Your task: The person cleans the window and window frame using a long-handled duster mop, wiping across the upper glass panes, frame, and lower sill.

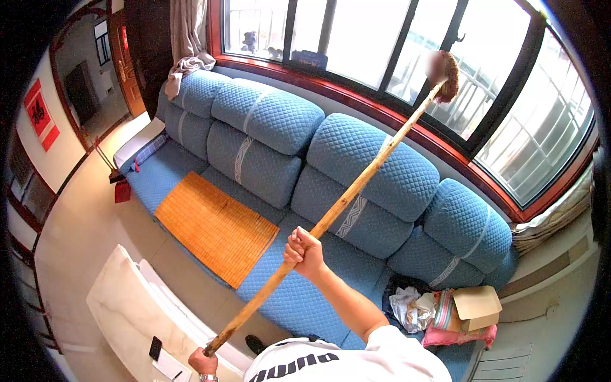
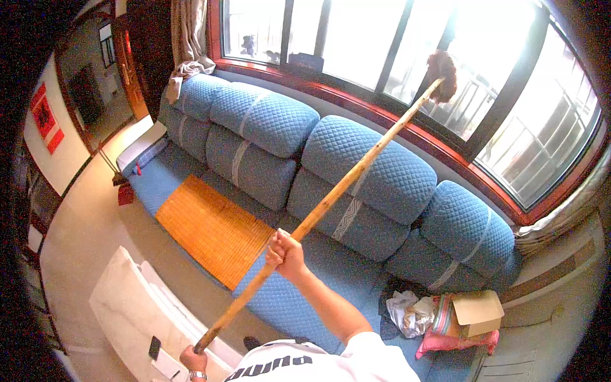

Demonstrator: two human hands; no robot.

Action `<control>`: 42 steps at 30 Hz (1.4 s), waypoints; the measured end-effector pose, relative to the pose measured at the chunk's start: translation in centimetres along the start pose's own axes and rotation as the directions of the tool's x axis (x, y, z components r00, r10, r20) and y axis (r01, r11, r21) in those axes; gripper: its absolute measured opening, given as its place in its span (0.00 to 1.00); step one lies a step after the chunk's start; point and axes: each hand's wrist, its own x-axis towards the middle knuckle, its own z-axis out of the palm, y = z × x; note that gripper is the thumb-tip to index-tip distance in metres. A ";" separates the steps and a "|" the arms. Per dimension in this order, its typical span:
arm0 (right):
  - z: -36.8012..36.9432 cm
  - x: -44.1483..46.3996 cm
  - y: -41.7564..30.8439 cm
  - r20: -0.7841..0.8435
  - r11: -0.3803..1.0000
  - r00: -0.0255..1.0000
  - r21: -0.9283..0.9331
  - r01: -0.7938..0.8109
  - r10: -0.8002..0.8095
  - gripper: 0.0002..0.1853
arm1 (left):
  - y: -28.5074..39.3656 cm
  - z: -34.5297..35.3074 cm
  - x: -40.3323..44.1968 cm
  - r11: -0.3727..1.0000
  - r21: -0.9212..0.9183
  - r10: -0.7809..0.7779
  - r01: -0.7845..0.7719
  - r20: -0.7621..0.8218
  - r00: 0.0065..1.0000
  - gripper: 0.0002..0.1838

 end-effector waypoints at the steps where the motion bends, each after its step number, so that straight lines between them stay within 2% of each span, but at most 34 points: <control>1: 0.2 -0.1 0.0 0.006 1.000 1.000 -0.007 -0.006 0.006 0.15 | 0.0 -0.3 -0.2 1.000 0.002 0.002 -0.002 0.002 1.000 0.11; 4: 0.0 -0.1 0.3 0.060 1.000 0.998 0.013 -0.013 0.013 0.15 | 0.2 -0.8 -0.2 0.999 0.036 -0.018 0.019 -0.036 0.999 0.10; 5: 0.0 -0.1 0.2 0.054 1.000 0.998 0.018 0.009 -0.010 0.15 | 0.3 -1.3 -0.4 0.998 0.048 -0.027 0.027 -0.001 1.000 0.09; 7: -0.2 -0.4 0.3 0.065 1.000 0.998 0.027 0.004 -0.006 0.14 | -0.5 -1.3 -0.5 0.994 0.050 0.095 -0.095 0.015 0.995 0.09; 9: -0.3 -0.8 0.1 0.092 1.000 0.996 0.022 0.016 -0.018 0.14 | -1.1 -0.7 -0.7 0.991 0.045 0.128 -0.127 -0.032 0.991 0.10; 11: -0.7 -1.1 -0.1 0.211 0.999 0.977 0.051 0.019 -0.030 0.14 | -0.8 -0.6 -0.8 0.992 0.023 0.128 -0.127 -0.042 0.991 0.10; 13: -0.7 -1.9 0.0 0.208 0.998 0.978 0.060 0.019 -0.031 0.15 | 0.4 -2.5 -0.7 0.989 0.029 0.145 -0.144 -0.027 0.989 0.10; 15: -0.7 -2.3 -0.1 0.224 0.997 0.973 0.076 0.031 -0.048 0.16 | 3.1 -5.4 0.2 0.998 0.028 0.045 -0.053 0.231 0.972 0.11; 16: -0.4 -2.5 -0.2 0.223 0.996 0.973 0.079 0.038 -0.054 0.16 | 1.1 -4.4 0.3 0.972 -0.020 0.235 -0.235 0.147 0.961 0.11; 19: 1.0 -2.6 -0.5 0.292 0.990 0.956 0.144 0.001 -0.043 0.17 | -1.9 -4.6 1.4 0.965 -0.024 0.262 -0.260 0.088 0.961 0.11; 22: 3.6 -0.8 -0.5 0.413 0.979 0.901 0.198 0.053 -0.132 0.19 | -1.2 -8.1 4.5 0.933 0.232 0.302 -0.274 -0.096 0.948 0.12; 23: 4.7 -0.3 -0.5 0.415 0.978 0.900 0.202 0.052 -0.134 0.19 | -3.3 -8.1 5.5 0.935 0.233 0.309 -0.267 -0.167 0.936 0.10; 25: 7.2 0.5 -0.8 0.537 0.972 0.825 0.230 0.055 -0.174 0.20 | -2.3 -11.5 7.8 0.923 0.280 0.347 -0.264 -0.313 0.884 0.07; 27: 10.0 0.7 -1.2 0.500 0.975 0.850 0.209 0.070 -0.168 0.18 | -2.4 -14.7 9.7 0.927 0.257 0.357 -0.275 -0.373 0.857 0.11; 29: 12.5 0.7 -1.2 0.153 0.959 0.969 0.237 0.153 -0.192 0.16 | -3.4 -17.1 11.2 0.875 0.415 0.437 -0.250 -0.452 0.778 0.15; 30: 13.4 0.6 -1.1 0.030 0.952 0.981 0.250 0.179 -0.192 0.15 | -4.5 -17.6 11.7 0.847 0.468 0.479 -0.252 -0.467 0.743 0.16; 31: 13.8 0.6 -1.1 0.029 0.950 0.980 0.253 0.183 -0.197 0.15 | -5.6 -18.2 12.3 0.818 0.519 0.520 -0.249 -0.481 0.706 0.16; 32: 14.1 0.5 -1.1 0.022 0.946 0.976 0.249 0.206 -0.219 0.14 | -17.2 -13.6 14.7 0.643 0.757 0.714 -0.115 -0.537 0.450 0.17; 34: 14.1 0.6 -1.2 0.015 0.943 0.970 0.240 0.232 -0.242 0.14 | -12.9 -16.7 14.3 0.656 0.741 0.706 -0.140 -0.538 0.460 0.17; 36: 13.9 0.6 -1.4 0.179 0.928 0.947 0.313 0.204 -0.268 0.15 | -8.5 -19.9 13.6 0.678 0.711 0.693 -0.186 -0.535 0.484 0.17; 38: 14.0 0.3 -1.5 0.237 0.923 0.930 0.331 0.195 -0.282 0.17 | -4.2 -23.2 12.8 0.698 0.679 0.681 -0.228 -0.529 0.507 0.19; 41: 14.5 0.0 -1.6 0.346 0.914 0.886 0.366 0.176 -0.309 0.19 | -1.7 -25.2 11.9 0.660 0.728 0.704 -0.183 -0.516 0.487 0.17; 42: 14.6 0.0 -1.6 0.392 0.908 0.862 0.385 0.164 -0.322 0.20 | -1.7 -24.9 11.7 0.732 0.661 0.628 -0.165 -0.562 0.538 0.15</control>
